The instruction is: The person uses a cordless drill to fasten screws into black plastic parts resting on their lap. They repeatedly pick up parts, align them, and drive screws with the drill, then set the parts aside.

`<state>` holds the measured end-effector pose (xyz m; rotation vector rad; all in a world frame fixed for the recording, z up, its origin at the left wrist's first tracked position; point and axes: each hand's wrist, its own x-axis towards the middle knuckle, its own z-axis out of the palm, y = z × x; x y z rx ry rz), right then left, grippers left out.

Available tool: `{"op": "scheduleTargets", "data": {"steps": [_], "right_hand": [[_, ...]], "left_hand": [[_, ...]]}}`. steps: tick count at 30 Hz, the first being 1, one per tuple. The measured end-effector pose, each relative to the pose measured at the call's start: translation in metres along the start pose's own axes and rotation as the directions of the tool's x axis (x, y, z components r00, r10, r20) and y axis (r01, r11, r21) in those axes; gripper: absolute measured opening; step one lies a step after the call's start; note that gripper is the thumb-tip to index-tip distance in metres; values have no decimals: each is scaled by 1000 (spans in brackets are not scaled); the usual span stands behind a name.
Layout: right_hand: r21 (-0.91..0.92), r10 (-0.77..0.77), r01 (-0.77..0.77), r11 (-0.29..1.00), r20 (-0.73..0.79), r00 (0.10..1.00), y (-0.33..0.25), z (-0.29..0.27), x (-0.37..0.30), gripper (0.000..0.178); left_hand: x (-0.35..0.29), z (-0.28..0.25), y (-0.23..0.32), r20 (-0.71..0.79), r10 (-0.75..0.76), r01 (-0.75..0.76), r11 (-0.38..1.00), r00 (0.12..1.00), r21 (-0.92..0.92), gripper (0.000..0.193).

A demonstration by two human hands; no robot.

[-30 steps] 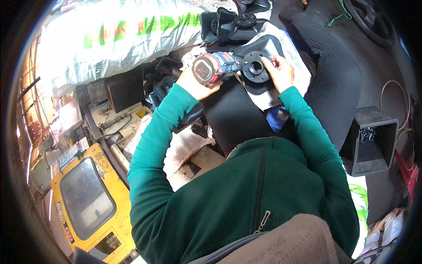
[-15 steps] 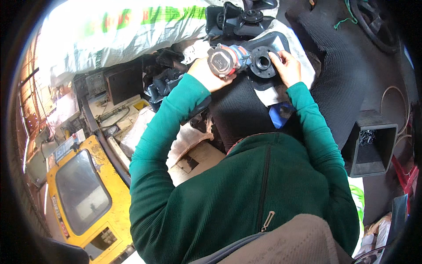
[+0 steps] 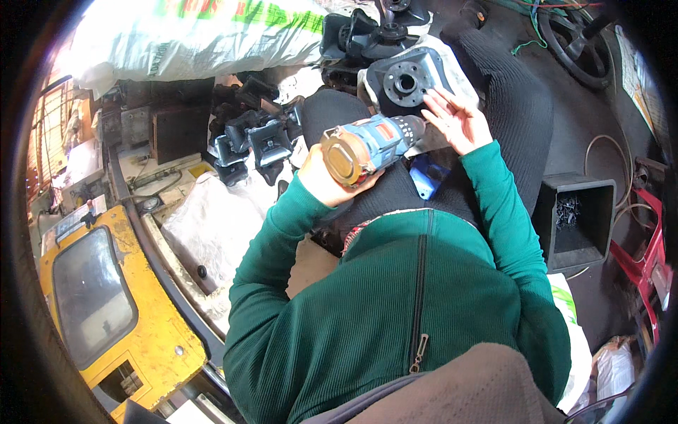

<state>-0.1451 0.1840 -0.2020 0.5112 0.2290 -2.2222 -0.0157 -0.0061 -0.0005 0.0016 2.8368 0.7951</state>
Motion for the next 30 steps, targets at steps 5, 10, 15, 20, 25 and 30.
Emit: {"op": "scheduleTargets", "data": {"steps": [5, 10, 15, 20, 25, 30], "right_hand": [[-44, 85, -79, 996, 177, 980, 3, 2, -4, 52], [-109, 158, -136, 985, 233, 960, -2, 4, -7, 49], [-114, 189, -161, 980, 300, 935, -6, 11, -8, 49], [-170, 115, -84, 982, 180, 977, -4, 22, -14, 49], [-277, 197, -162, 947, 103, 975, 4, 10, -19, 50], [-358, 125, -78, 930, 110, 986, 6, -3, -16, 30]], "left_hand": [[3, 3, 3, 92, -41, 42, 999, 995, -9, 53], [4, 2, -2, 112, -36, 37, 999, 993, -3, 54], [8, 2, 2, 113, -41, 40, 999, 993, 13, 54], [8, -13, 12, 66, -16, 17, 1000, 998, -19, 55], [6, -23, 23, 47, -59, 59, 998, 997, -12, 59], [4, -22, 17, -16, -57, 57, 998, 998, -27, 60]]}}
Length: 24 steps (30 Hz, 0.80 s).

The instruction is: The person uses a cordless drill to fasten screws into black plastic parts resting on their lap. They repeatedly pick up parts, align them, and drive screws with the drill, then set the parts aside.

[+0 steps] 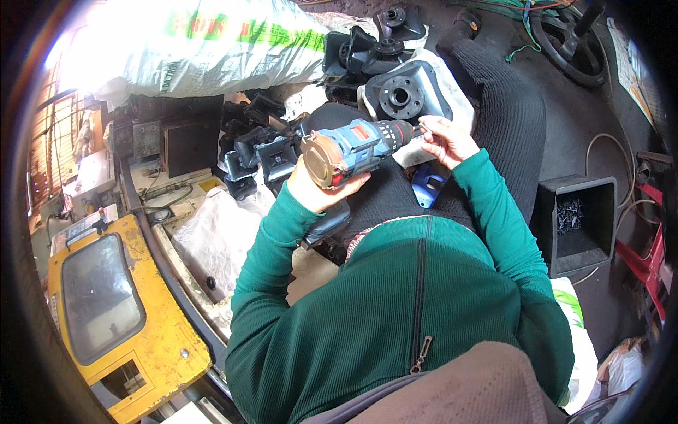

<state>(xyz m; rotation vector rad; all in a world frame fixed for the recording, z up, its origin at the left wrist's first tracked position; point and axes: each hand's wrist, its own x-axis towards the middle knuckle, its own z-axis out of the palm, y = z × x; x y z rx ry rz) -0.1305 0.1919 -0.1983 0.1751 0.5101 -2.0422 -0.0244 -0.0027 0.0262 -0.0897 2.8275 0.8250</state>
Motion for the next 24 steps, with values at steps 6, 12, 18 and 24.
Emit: {"op": "scheduleTargets", "data": {"steps": [6, 12, 18, 24], "right_hand": [[7, 16, -16, 1000, -29, 999, -7, 7, -2, 26], [-32, 25, -26, 999, -47, 999, -7, 12, -2, 27], [-17, 33, -33, 999, -18, 999, -9, 8, 1, 25], [18, 46, -45, 999, -58, 997, -8, 7, 4, 21]], "left_hand": [[-2, 0, -7, -17, -57, 54, 991, 998, -119, 49], [1, 2, -11, -20, 58, -57, 998, 998, 30, 47], [4, 1, -13, 33, -48, 53, 979, 998, -198, 48], [10, 3, -11, 72, 73, -79, 994, 995, 76, 48]]}}
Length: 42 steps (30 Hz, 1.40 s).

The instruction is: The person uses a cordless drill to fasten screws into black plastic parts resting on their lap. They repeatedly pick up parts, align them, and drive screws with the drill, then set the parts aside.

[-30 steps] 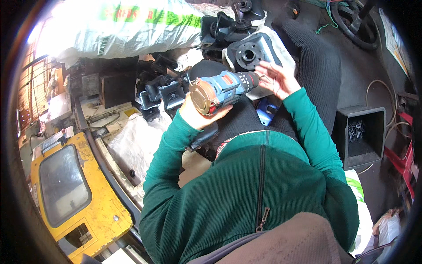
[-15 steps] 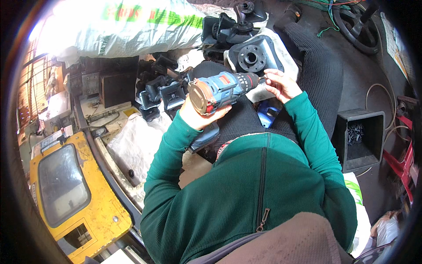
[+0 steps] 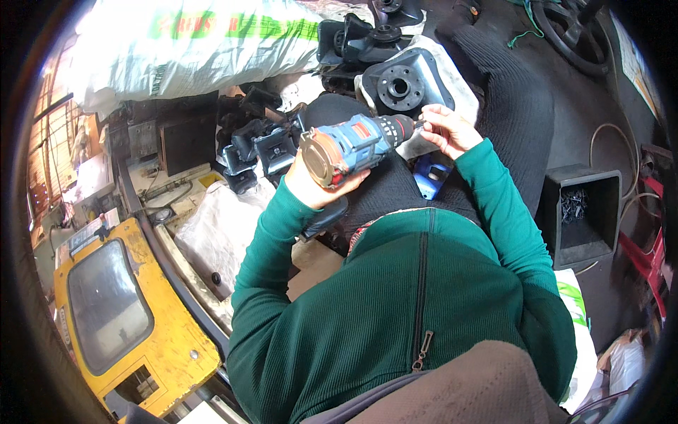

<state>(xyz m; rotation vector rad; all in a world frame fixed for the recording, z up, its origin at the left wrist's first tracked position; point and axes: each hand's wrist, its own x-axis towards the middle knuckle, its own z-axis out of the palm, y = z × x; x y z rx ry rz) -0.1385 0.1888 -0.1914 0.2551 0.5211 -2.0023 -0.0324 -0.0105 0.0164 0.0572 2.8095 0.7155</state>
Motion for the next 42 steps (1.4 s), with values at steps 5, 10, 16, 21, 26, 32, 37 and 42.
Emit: {"op": "scheduleTargets", "data": {"steps": [5, 10, 16, 21, 26, 32, 37, 42], "right_hand": [[-6, 5, -5, 1000, 33, 999, 1, -7, 7, 22], [-355, -230, 101, 929, -343, 911, -3, -16, 18, 34], [-685, -374, 46, 727, -339, 863, -19, -19, 66, 44], [-806, -352, -41, 590, -302, 886, -15, -25, 79, 49], [-750, -323, -45, 660, -336, 885, -14, -25, 79, 50], [-711, -346, 10, 704, -329, 879, -8, -33, 83, 48], [-642, -304, 24, 766, -328, 894, -5, -36, 85, 44], [-572, -272, 26, 820, -349, 897, -8, -30, 83, 39]], "left_hand": [[9, 2, -13, 62, 52, -57, 995, 997, 81, 48], [25, -2, -10, 39, -30, 29, 999, 999, 29, 52], [56, 0, -21, 120, -158, 156, 987, 980, 28, 57], [75, 7, -32, 188, -137, 117, 987, 973, 113, 52], [100, 2, -33, 306, -86, 19, 976, 948, 216, 50], [130, -7, -16, 365, 56, -153, 958, 929, 244, 32], [135, -6, -7, 426, -98, -53, 943, 899, 328, 33], [130, 2, -21, 397, 4, -167, 911, 918, 377, 32]]}}
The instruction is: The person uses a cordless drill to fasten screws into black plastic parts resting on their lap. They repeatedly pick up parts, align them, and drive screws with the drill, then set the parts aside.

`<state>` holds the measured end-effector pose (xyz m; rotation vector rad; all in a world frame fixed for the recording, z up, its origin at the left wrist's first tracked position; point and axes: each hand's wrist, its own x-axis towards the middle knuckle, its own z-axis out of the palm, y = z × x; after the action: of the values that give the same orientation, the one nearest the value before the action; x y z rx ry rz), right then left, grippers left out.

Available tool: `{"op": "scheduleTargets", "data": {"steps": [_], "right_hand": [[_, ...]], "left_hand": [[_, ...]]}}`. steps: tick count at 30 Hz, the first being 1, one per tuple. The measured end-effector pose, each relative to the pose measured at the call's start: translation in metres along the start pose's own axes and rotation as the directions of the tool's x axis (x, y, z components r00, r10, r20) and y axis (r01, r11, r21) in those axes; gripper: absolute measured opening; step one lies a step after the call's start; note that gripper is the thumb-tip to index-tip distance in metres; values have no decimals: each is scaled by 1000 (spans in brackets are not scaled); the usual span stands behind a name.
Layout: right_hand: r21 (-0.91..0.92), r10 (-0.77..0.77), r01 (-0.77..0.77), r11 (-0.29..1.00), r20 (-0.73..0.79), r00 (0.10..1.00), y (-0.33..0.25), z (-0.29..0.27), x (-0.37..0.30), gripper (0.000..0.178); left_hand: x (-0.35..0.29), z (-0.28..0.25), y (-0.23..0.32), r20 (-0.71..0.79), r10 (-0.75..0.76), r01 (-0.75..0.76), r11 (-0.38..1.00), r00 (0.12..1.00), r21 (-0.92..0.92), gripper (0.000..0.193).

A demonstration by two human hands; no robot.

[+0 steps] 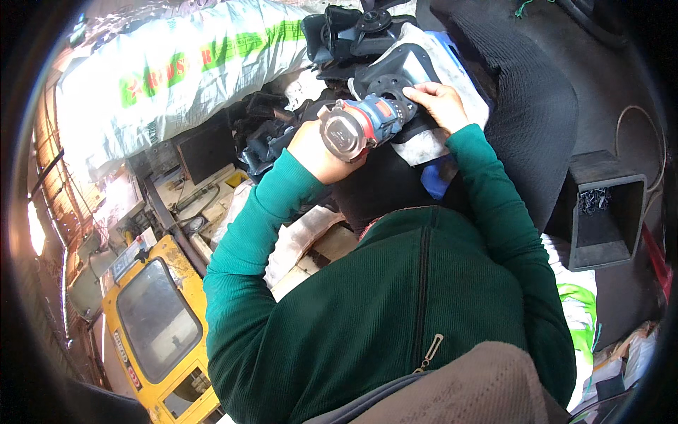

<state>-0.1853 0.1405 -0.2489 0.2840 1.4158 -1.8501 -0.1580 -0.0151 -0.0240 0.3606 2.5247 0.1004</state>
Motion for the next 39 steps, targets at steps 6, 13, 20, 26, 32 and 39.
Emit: {"op": "scheduleTargets", "data": {"steps": [6, 13, 20, 26, 32, 39], "right_hand": [[108, 4, -7, 994, 30, 1000, 5, -1, -3, 35], [200, 43, -57, 978, 75, 996, 4, -4, -2, 33], [-68, -175, 170, 983, -77, 982, 8, -2, 2, 45], [249, -535, 483, 839, 218, 816, -15, -20, -62, 78], [165, -578, 574, 802, 456, 677, -17, -3, -96, 92], [152, -524, 547, 823, 576, 627, -19, 7, -105, 100]], "left_hand": [[11, -1, 4, 92, 22, -16, 997, 996, -75, 37], [17, 2, 8, 225, -111, 119, 993, 968, -25, 45], [-19, 12, 18, -23, -220, 212, 960, 975, -181, 54], [-88, 30, 31, -282, -297, 41, 751, 912, -659, 56], [-115, 28, 58, -256, -260, 39, 768, 931, -639, 49], [-121, 33, 56, -80, -323, 201, 744, 943, -638, 51]]}}
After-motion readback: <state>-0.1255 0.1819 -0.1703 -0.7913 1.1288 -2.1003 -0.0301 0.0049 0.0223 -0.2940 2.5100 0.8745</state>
